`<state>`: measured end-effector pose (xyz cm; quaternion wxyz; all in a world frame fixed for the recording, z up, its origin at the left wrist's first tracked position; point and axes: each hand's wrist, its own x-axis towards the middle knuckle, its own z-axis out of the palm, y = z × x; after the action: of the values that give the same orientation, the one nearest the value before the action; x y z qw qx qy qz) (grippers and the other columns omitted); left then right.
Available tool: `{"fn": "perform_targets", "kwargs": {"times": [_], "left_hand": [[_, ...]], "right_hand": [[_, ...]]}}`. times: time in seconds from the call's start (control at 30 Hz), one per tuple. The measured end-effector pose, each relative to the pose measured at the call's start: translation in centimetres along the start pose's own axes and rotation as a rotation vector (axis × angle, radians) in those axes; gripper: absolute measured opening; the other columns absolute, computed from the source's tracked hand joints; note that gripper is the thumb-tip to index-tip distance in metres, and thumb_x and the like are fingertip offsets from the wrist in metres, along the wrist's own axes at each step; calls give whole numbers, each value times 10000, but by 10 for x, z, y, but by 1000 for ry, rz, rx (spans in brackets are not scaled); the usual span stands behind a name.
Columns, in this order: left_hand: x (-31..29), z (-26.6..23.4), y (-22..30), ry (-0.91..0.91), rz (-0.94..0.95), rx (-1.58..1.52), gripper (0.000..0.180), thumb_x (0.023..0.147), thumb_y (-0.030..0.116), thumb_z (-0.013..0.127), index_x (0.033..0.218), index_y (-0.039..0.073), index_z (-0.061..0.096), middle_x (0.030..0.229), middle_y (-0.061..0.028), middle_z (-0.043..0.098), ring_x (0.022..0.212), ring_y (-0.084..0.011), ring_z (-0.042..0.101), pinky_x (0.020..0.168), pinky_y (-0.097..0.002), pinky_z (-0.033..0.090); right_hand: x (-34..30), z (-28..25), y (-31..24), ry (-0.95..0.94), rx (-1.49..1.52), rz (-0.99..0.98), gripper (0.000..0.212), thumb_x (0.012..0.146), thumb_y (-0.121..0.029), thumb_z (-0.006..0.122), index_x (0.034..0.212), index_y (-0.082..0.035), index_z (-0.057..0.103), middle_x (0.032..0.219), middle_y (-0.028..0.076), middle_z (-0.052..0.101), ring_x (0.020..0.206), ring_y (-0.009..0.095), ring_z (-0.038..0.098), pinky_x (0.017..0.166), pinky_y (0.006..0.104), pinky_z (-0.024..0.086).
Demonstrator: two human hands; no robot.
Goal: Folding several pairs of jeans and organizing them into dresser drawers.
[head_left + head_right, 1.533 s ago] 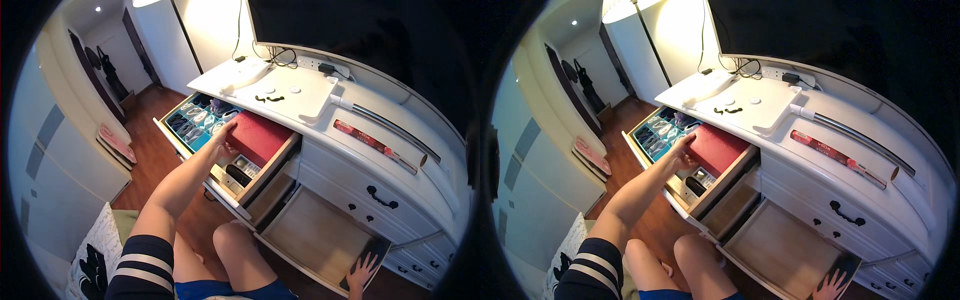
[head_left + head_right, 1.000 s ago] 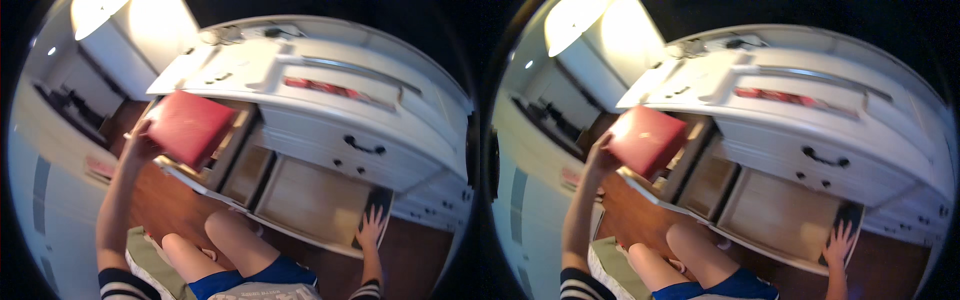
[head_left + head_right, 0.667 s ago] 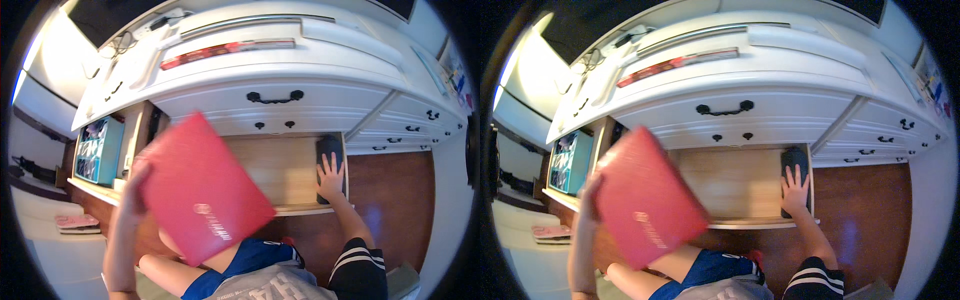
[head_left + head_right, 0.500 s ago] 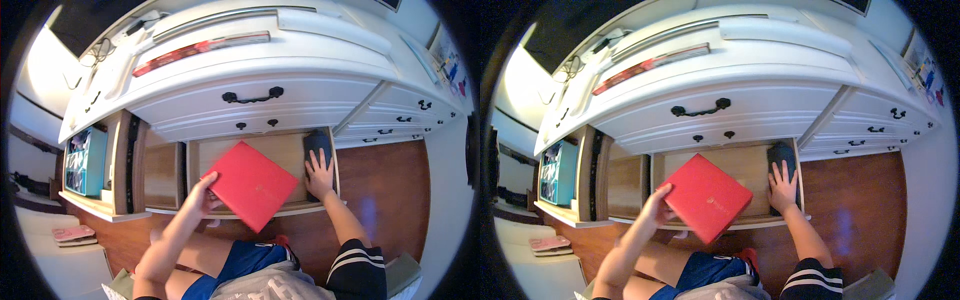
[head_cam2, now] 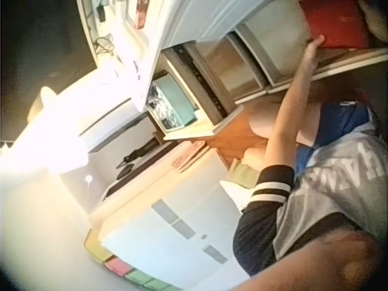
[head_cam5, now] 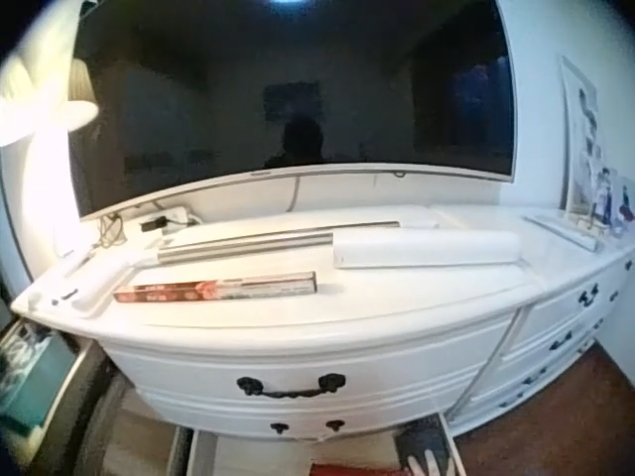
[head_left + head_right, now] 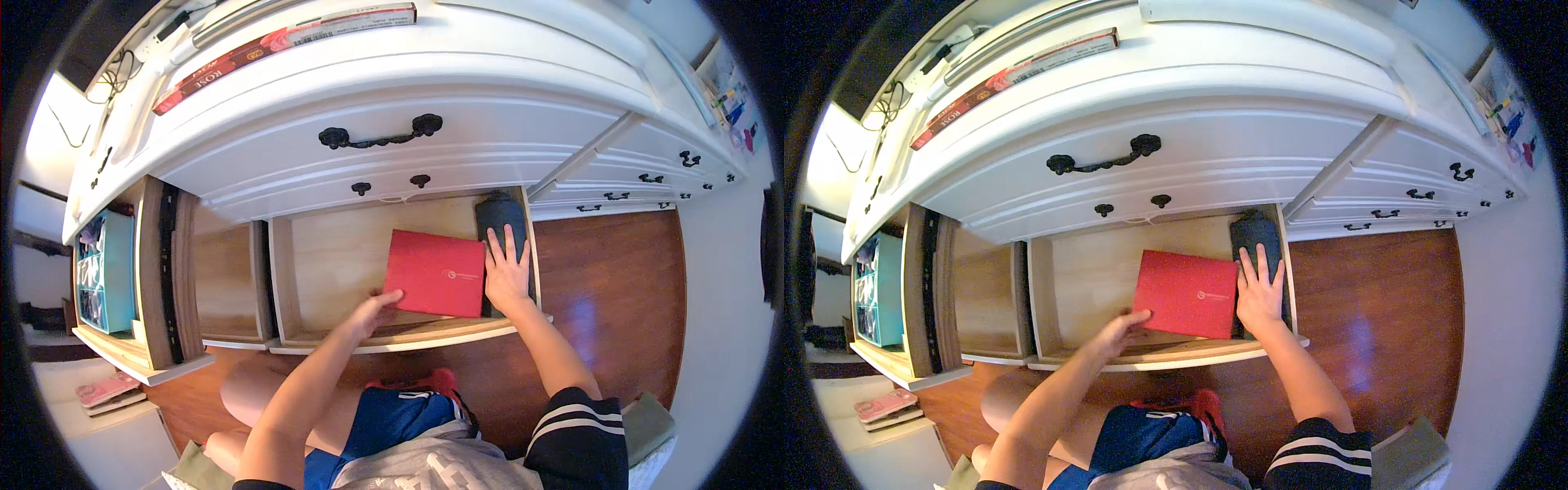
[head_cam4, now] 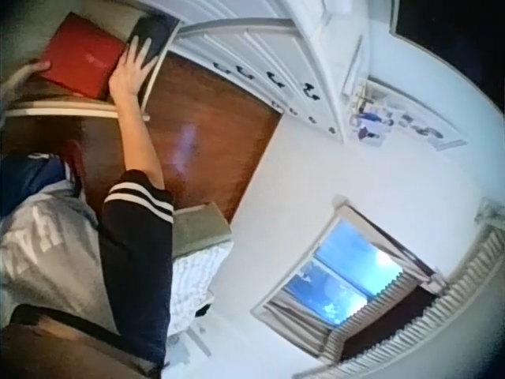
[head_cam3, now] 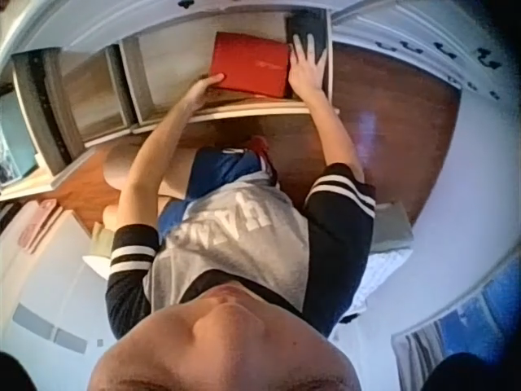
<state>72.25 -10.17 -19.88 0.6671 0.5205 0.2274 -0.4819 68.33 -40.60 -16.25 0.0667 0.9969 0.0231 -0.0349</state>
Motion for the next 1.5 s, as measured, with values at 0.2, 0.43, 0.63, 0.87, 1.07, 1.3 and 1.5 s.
{"fn": "perform_targets", "kwargs": {"times": [0.2, 0.43, 0.63, 0.87, 1.07, 1.3, 1.5], "left_hand": [[7, 13, -13, 4, 183, 295, 703, 838, 169, 771, 1418, 23, 403, 1293, -158, 595, 1177, -262, 585, 1018, -382, 472], [9, 25, -23, 16, 260, 405, 959, 824, 192, 785, 1518, -1, 152, 1450, -213, 443, 1231, -280, 546, 1079, -400, 417], [21, 17, -29, 42, 273, 657, 870, 866, 221, 744, 1481, -44, 190, 1406, -226, 489, 1300, -293, 495, 1109, -400, 382], [-87, 53, -11, 285, 694, 860, 746, 899, 348, 674, 1447, -11, 317, 1432, -299, 381, 1346, -459, 359, 1132, -465, 321], [-315, -48, 32, 1694, 1680, 742, 584, 841, 211, 678, 1311, -48, 447, 1344, -216, 422, 1228, -324, 430, 1063, -462, 310], [-321, -115, 44, 1206, 1490, 418, 956, 968, 499, 520, 1507, -124, 35, 1595, -307, 45, 1504, -368, 41, 1207, -413, 65], [-318, -125, 90, 1152, 1413, 445, 871, 967, 435, 552, 1530, -64, 114, 1597, -299, 71, 1502, -367, 89, 1207, -408, 98]], "right_hand": [[-3, 11, 2, 54, -29, -5, 592, 872, -202, 523, 1436, -33, 459, 1585, 99, 282, 1496, 377, 104, 1161, 641, 97], [-8, -5, -1, 16, 156, 23, 701, 881, -354, 568, 1477, -37, 378, 1564, 165, 307, 1483, 406, 126, 1179, 601, 72], [-14, -5, -33, 9, 254, -45, 787, 882, -604, 557, 1514, -181, 358, 1579, 198, 245, 1470, 436, 143, 1157, 630, 91], [-4, -26, -57, 17, 341, -31, 800, 835, -353, 706, 1491, -62, 353, 1573, 212, 253, 1461, 440, 179, 1179, 586, 129], [23, -89, -170, 149, 771, -547, 428, 823, -131, 676, 1222, 5, 603, 1444, 241, 444, 1366, 425, 379, 1131, 522, 313], [23, -176, -292, 500, 954, -1140, 221, 754, -87, 681, 965, -21, 675, 992, 127, 656, 977, 303, 640, 795, 406, 502], [30, -219, -356, 707, 877, -1404, 185, 773, -26, 676, 958, -12, 680, 1055, 144, 645, 977, 327, 640, 908, 437, 520]]}}
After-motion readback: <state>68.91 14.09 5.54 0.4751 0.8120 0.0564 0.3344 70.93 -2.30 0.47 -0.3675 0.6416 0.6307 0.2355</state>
